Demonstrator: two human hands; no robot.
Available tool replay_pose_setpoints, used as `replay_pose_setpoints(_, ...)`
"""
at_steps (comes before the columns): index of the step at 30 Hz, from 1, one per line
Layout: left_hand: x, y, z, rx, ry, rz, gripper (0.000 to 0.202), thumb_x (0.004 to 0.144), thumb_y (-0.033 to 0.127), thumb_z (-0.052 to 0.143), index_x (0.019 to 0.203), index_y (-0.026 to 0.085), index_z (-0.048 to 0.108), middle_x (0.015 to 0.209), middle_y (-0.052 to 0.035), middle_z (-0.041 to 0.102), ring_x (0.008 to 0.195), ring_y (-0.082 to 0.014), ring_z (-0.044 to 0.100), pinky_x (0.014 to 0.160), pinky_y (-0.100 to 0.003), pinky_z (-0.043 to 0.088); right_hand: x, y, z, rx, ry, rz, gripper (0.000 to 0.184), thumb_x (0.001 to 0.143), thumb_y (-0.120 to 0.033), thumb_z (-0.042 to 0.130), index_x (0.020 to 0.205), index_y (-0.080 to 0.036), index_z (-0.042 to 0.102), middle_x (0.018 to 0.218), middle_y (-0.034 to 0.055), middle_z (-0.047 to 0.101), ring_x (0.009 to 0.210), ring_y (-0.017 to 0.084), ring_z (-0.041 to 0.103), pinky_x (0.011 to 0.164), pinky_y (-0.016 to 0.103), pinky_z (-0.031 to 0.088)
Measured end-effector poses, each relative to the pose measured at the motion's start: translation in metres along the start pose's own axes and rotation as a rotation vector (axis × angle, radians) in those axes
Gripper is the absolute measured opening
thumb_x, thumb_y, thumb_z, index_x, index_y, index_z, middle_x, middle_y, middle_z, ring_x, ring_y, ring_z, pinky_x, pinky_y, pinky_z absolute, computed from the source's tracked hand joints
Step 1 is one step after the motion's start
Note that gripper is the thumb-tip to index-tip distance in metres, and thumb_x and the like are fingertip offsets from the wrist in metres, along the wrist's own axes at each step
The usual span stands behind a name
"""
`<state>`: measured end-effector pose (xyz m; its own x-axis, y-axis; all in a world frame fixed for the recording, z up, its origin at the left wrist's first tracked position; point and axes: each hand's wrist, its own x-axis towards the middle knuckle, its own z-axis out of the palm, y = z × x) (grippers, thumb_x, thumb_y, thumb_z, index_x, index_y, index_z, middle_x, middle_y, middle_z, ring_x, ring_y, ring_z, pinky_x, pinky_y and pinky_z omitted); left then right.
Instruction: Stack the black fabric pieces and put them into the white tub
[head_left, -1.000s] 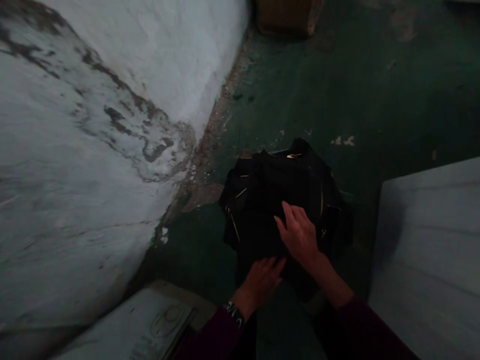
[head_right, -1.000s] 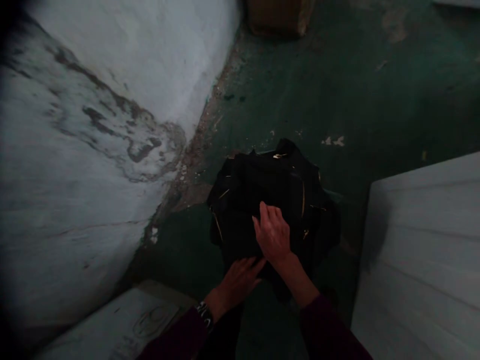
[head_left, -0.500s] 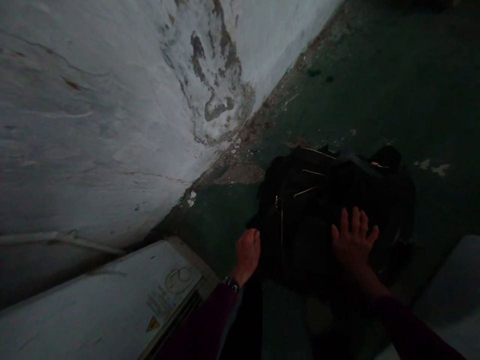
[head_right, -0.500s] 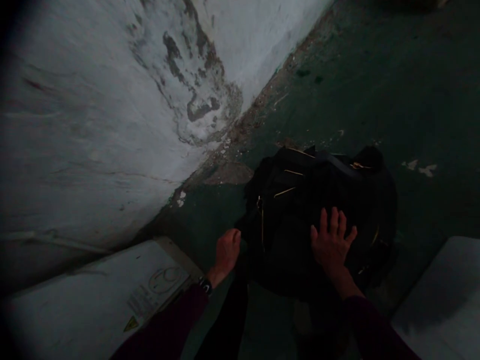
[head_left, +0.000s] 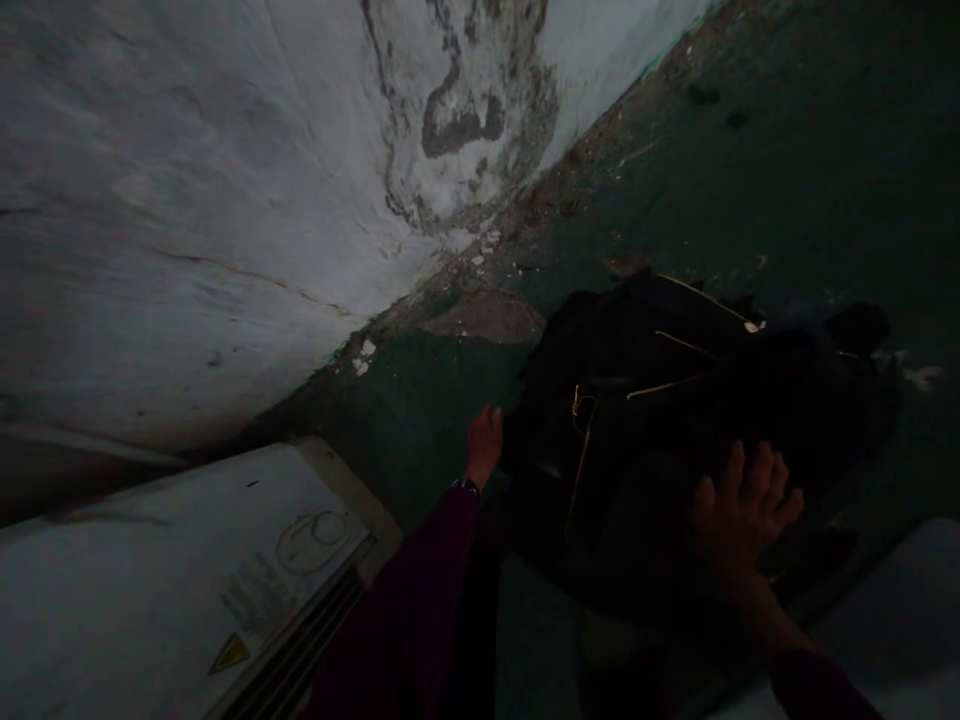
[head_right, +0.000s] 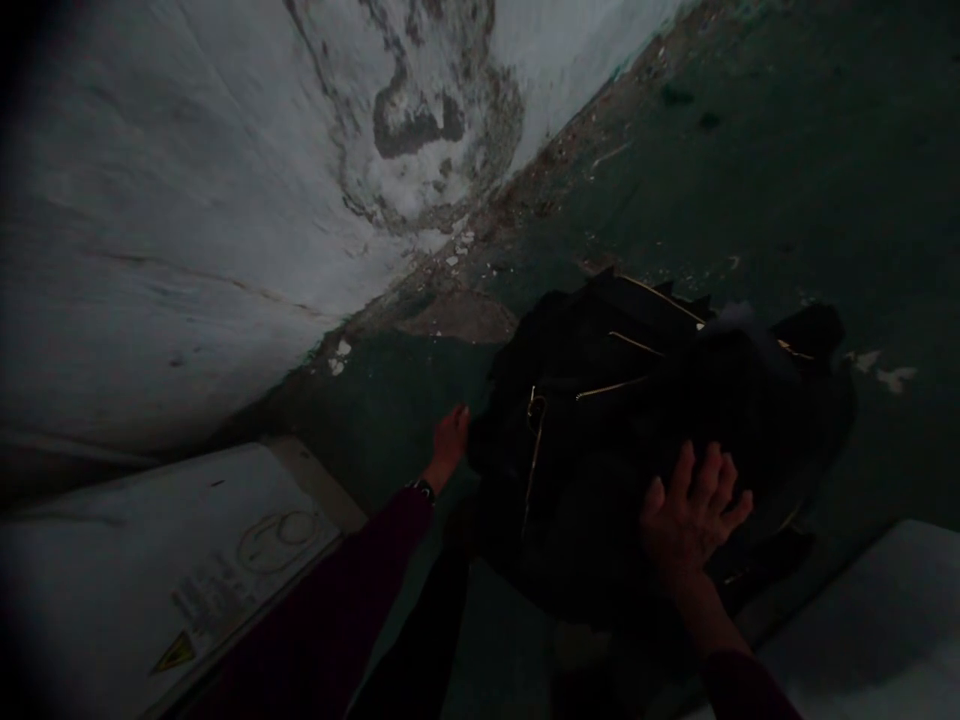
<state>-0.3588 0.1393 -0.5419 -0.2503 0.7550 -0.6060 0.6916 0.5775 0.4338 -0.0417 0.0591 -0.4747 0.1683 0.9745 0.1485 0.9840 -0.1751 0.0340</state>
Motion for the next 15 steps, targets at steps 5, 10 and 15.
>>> replay_pose_setpoints(5, 0.042, 0.046, 0.023, -0.198, -0.04, 0.058, 0.051, 0.098, 0.033, 0.024, 0.137, 0.002, 0.036, 0.14, -0.0163, 0.04, 0.13, -0.0189, 0.039, 0.108, -0.03, 0.032, 0.0, -0.002, 0.007, 0.001, 0.01, -0.013, 0.06, 0.094, -0.035, 0.035, 0.149, -0.017, 0.018, 0.149, 0.0163, 0.023, 0.136, 0.035, 0.023, 0.103, 0.063, 0.024)
replay_pose_setpoints(10, 0.02, 0.088, 0.042, -0.211, -0.081, 0.115, 0.049, 0.087, 0.014, 0.036, 0.136, 0.007, 0.039, 0.137, -0.0168, 0.043, 0.128, -0.022, 0.04, 0.109, -0.038, 0.031, -0.009, 0.008, 0.019, 0.058, 0.047, -0.022, 0.061, 0.094, -0.033, 0.035, 0.149, -0.02, 0.014, 0.149, 0.0166, 0.022, 0.135, 0.036, 0.023, 0.103, 0.065, 0.025)
replay_pose_setpoints(15, -0.009, 0.094, 0.042, -0.182, -0.032, 0.188, 0.04, 0.084, 0.016, 0.044, 0.123, 0.013, 0.054, 0.129, -0.0152, 0.049, 0.118, -0.0276, 0.046, 0.098, -0.041, 0.04, -0.022, 0.013, 0.026, 0.173, 0.049, 0.03, 0.059, 0.093, -0.028, 0.031, 0.15, -0.022, 0.014, 0.151, 0.0131, 0.015, 0.139, 0.034, 0.014, 0.11, 0.06, 0.015)
